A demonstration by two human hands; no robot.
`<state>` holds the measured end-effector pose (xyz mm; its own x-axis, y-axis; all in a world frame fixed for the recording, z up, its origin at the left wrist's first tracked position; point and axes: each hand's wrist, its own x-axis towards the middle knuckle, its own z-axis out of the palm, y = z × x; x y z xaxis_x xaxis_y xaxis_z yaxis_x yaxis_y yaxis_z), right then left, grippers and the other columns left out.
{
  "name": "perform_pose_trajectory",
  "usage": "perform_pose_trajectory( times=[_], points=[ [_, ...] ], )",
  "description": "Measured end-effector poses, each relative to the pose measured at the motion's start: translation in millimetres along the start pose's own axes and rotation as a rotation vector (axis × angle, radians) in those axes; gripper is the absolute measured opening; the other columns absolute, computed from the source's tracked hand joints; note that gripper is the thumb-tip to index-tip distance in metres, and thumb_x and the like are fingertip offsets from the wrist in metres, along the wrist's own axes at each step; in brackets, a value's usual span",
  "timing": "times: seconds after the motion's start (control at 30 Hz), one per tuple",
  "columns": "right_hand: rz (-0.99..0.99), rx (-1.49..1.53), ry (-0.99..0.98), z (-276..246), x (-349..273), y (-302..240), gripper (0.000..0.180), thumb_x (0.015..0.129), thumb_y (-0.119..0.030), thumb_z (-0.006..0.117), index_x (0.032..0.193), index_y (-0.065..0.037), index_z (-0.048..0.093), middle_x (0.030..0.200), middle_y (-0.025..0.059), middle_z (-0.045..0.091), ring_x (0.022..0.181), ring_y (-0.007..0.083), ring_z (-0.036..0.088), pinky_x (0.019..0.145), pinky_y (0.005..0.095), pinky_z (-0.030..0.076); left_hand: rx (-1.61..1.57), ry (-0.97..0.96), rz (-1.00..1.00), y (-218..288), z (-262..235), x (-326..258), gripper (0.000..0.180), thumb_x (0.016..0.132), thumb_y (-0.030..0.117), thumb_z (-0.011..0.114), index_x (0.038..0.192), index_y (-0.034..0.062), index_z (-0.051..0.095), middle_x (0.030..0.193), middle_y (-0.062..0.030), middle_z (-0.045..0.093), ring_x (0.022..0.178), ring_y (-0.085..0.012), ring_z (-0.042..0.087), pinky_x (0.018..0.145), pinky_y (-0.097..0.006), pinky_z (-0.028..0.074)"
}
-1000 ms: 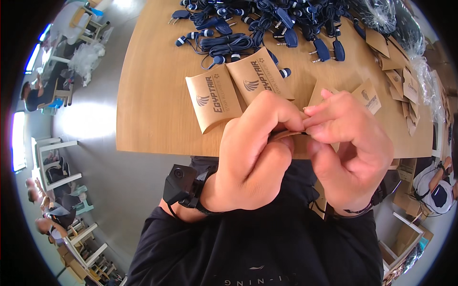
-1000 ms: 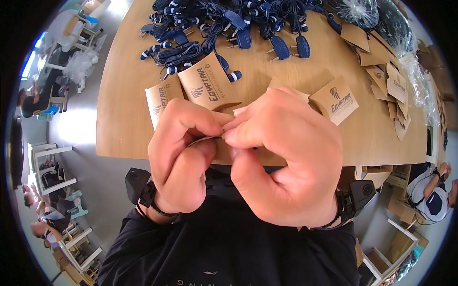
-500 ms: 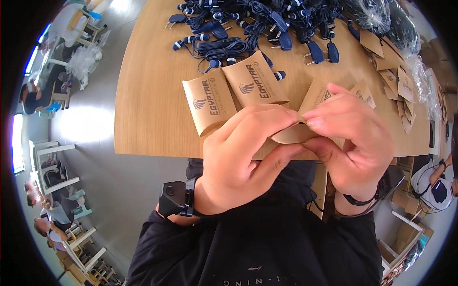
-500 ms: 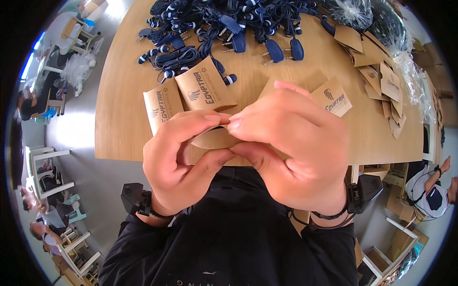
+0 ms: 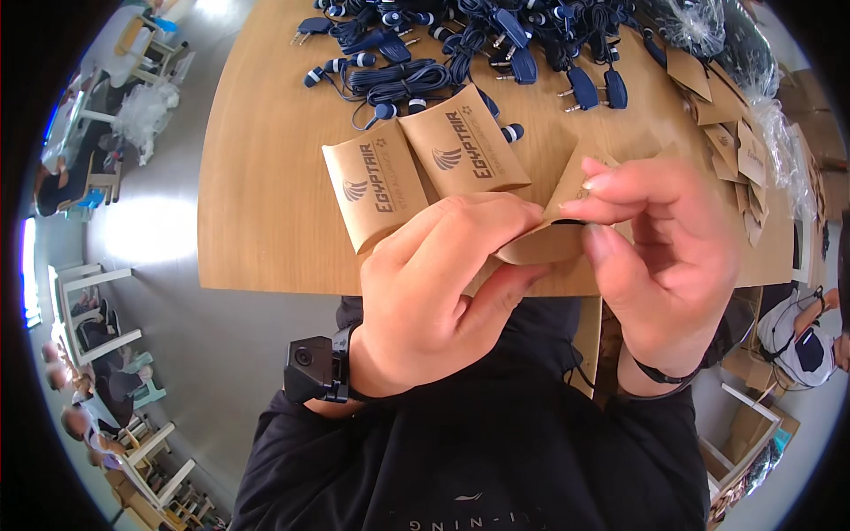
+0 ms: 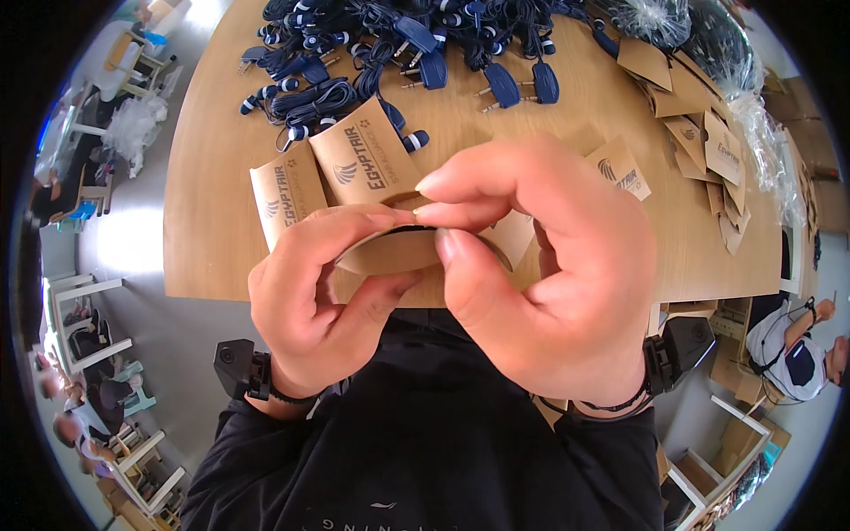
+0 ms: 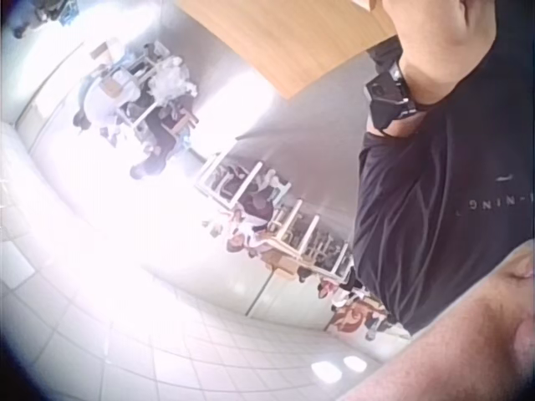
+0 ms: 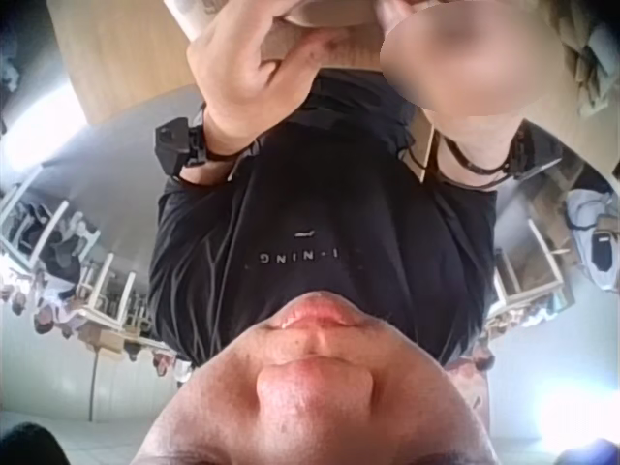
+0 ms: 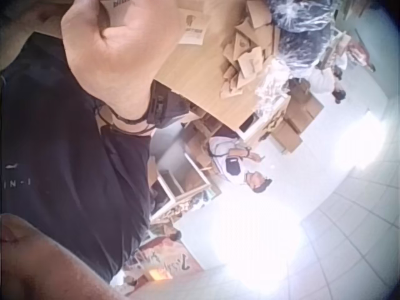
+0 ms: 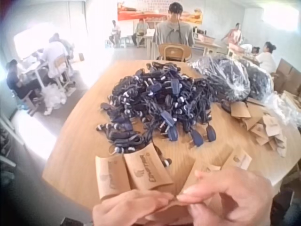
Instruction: Packing blue headphones into branded EgyptAir amenity kit boxes.
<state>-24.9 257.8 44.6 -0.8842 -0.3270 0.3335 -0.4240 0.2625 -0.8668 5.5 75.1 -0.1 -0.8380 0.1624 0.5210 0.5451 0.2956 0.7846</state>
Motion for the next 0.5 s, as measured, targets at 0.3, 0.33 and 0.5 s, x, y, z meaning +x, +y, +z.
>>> perform_pose_trajectory(
  times=[0.3,0.33,0.5],
  points=[
    [-0.075,-0.110,0.039,4.9,-0.9,2.2,0.019,0.083,0.001,0.065,0.102,0.002,0.060,0.091,0.0074,0.063,0.085,0.0161,0.064,0.105,0.0464,0.042,0.136,0.150,0.224,-8.7,12.2,0.5,0.042,0.071,-0.015,0.073,0.108,-0.0007,0.060,0.099,-0.0205,0.068,0.088,-0.0292,0.070,0.075,-0.031,0.055],
    [-0.080,-0.097,0.066,5.5,-1.9,3.2,0.018,0.084,0.001,0.066,0.101,0.002,0.061,0.092,0.0073,0.063,0.085,0.0159,0.064,0.106,0.0474,0.041,0.188,0.141,0.238,-7.8,12.4,2.0,0.042,0.069,-0.016,0.072,0.106,0.0000,0.062,0.097,-0.0200,0.069,0.084,-0.0294,0.070,0.073,-0.031,0.055],
    [-0.229,-0.178,0.004,-0.8,-3.8,13.2,0.018,0.085,-0.001,0.067,0.101,0.002,0.061,0.098,0.0085,0.063,0.086,0.0156,0.063,0.108,0.0484,0.038,0.199,0.168,0.241,-5.5,13.9,5.5,0.037,0.067,-0.015,0.070,0.102,-0.0012,0.065,0.094,-0.0178,0.069,0.079,-0.0280,0.070,0.070,-0.030,0.055]
  ],
)
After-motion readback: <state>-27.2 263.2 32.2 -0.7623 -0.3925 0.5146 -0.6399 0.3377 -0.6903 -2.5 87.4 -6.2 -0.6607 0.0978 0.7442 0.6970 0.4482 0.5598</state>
